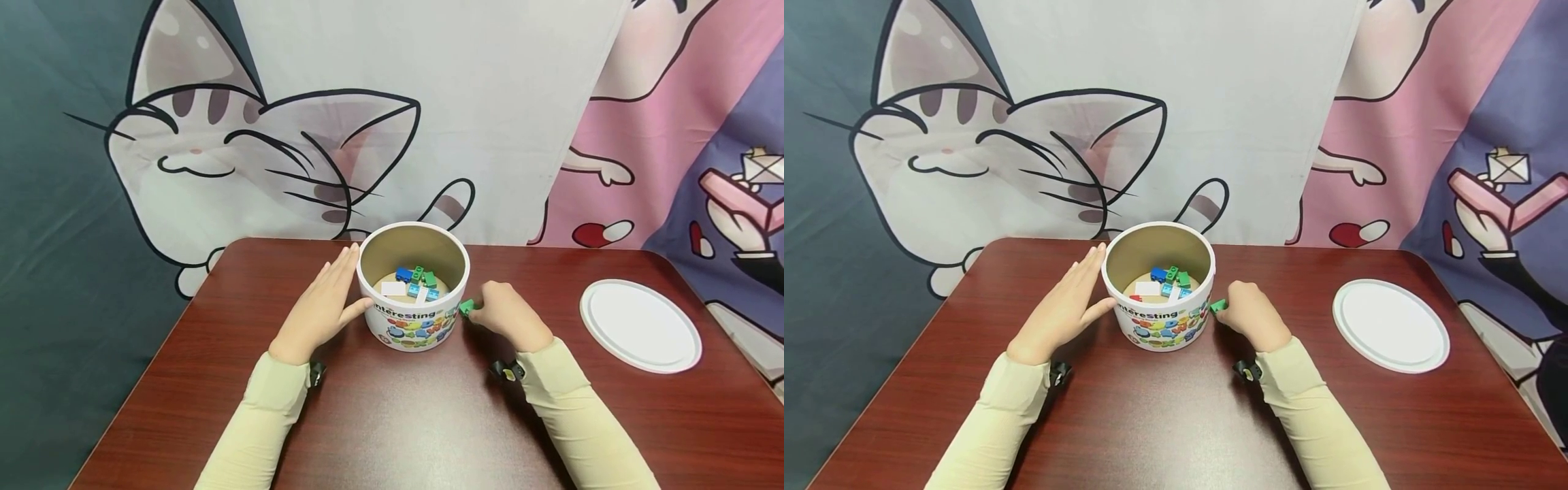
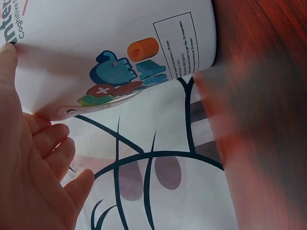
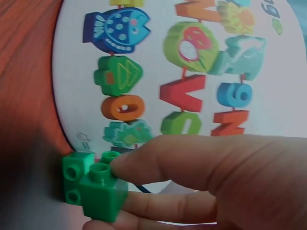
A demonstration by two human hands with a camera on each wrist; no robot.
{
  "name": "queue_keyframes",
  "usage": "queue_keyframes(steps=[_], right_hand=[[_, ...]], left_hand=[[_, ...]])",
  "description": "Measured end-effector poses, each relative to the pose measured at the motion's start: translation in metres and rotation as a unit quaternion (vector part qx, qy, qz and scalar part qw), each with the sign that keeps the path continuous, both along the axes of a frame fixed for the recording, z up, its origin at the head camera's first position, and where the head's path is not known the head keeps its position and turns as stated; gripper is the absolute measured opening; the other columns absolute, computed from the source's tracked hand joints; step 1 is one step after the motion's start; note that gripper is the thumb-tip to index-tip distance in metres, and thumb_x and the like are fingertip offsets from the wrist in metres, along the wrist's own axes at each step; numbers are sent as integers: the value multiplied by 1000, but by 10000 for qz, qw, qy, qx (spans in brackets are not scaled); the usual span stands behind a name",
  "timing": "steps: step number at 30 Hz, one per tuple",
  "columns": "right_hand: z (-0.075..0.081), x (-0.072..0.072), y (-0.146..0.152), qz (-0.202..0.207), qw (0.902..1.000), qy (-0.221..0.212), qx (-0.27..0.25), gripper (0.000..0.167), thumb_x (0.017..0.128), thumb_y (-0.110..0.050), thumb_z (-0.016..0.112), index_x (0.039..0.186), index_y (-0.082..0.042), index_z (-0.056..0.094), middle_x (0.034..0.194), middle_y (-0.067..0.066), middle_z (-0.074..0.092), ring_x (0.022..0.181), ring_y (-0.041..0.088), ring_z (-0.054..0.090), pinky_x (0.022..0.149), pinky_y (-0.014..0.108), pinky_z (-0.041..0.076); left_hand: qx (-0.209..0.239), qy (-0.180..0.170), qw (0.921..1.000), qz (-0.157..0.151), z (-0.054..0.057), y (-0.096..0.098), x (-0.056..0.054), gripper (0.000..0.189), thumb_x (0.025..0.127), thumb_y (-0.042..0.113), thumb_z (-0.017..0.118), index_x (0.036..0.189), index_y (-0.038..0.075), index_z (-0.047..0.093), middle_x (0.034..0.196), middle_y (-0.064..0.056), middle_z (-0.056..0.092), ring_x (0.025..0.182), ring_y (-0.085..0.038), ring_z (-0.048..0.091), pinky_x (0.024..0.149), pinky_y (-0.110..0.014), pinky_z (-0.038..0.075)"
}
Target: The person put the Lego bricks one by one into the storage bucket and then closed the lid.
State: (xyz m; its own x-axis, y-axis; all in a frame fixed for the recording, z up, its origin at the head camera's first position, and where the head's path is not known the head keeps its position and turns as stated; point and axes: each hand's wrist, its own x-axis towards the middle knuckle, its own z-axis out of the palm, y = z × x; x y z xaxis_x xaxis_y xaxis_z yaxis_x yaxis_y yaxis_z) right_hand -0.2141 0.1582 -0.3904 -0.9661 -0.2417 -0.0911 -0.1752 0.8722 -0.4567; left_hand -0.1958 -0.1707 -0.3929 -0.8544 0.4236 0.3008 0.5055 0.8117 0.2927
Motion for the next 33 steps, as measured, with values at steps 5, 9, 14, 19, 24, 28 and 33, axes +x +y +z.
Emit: queue_keyframes(steps=[5, 9, 14, 19, 24, 28, 33], right_hand=[[5, -2, 4, -184, 9992, 239, -250, 11, 81, -9, 71, 74, -3, 65, 65, 2, 57, 62, 19, 51, 57, 32, 46], [10, -2, 6, -294, 9966, 598, -479, 10, 83, -9, 68, 84, 1, 70, 75, 7, 67, 70, 22, 57, 63, 35, 49], [15, -1, 6, -518, 9904, 885, -928, 17, 88, -12, 66, 95, 2, 72, 85, 11, 70, 75, 24, 61, 67, 36, 52], [19, 0, 4, -723, 9788, 1382, -1325, 22, 91, -14, 64, 103, 2, 72, 91, 14, 72, 81, 27, 65, 72, 40, 55], [21, 3, 2, -780, 9589, 2192, -1625, 18, 93, -15, 65, 102, -2, 73, 90, 11, 71, 83, 26, 66, 74, 40, 53], [21, 5, 0, -823, 9369, 2850, -1850, 16, 92, -14, 67, 101, -4, 75, 91, 10, 69, 82, 24, 67, 76, 37, 52], [22, 8, -2, -778, 9057, 3569, -2149, 20, 90, -9, 70, 107, -1, 77, 96, 11, 70, 84, 22, 68, 76, 17, 50]], left_hand=[[8, 15, 10000, 0, 0, -1, 0, 91, 99, 49, 62, 163, 5, 14, 168, -11, 18, 156, -23, 14, 125, -50, 17], [40, 27, 10000, -26, -1, -1, -1, 91, 99, 48, 62, 163, 5, 14, 168, -12, 18, 155, -24, 15, 124, -50, 18], [49, 55, 10000, -45, -1, -1, -2, 91, 99, 48, 62, 163, 5, 14, 168, -12, 19, 155, -25, 16, 124, -51, 18], [48, 87, 9999, -45, 0, -1, -1, 91, 99, 48, 63, 163, 5, 15, 168, -12, 19, 155, -25, 16, 124, -51, 19], [49, 103, 9999, -41, 2, -1, -1, 91, 98, 49, 63, 163, 6, 15, 168, -12, 19, 155, -24, 15, 124, -51, 18], [25, 70, 10000, -30, 2, -1, 0, 91, 98, 50, 62, 163, 5, 15, 168, -11, 18, 155, -24, 15, 124, -51, 18], [30, 47, 10000, -30, 1, 0, 0, 90, 99, 49, 62, 162, 5, 16, 168, -12, 19, 155, -24, 15, 124, -52, 18]])
